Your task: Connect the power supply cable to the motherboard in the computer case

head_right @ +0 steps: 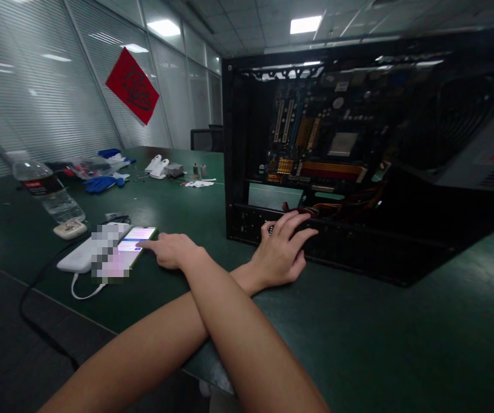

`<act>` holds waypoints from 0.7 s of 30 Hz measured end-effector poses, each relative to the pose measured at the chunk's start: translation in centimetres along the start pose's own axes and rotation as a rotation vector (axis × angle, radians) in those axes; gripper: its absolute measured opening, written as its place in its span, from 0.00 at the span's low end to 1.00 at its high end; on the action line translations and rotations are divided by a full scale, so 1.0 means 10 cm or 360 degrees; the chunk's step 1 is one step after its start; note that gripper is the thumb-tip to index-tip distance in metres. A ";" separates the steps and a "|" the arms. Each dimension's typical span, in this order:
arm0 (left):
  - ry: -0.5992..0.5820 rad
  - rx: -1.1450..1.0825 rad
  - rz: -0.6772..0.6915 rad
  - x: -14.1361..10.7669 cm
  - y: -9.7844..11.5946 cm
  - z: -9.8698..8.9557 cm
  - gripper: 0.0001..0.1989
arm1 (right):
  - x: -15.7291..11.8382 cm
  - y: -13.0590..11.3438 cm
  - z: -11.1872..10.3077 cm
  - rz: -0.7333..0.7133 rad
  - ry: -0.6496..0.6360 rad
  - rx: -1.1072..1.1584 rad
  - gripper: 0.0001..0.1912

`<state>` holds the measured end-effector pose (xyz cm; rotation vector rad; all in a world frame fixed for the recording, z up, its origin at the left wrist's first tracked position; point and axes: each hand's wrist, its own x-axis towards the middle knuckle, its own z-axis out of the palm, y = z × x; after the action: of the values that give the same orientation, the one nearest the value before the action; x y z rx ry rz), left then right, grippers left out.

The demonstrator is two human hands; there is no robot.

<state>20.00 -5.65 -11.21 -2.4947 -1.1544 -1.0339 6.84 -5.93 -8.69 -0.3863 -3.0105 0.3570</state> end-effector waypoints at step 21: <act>-0.0007 -0.0078 0.0024 -0.07 0.11 -0.06 0.25 | -0.31 -0.27 -0.08 0.0091 0.0242 -0.0039 0.18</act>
<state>20.16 -7.14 -11.13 -2.5405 -1.1231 -1.0655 9.32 -9.10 -7.43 -0.4798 -2.8628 0.2813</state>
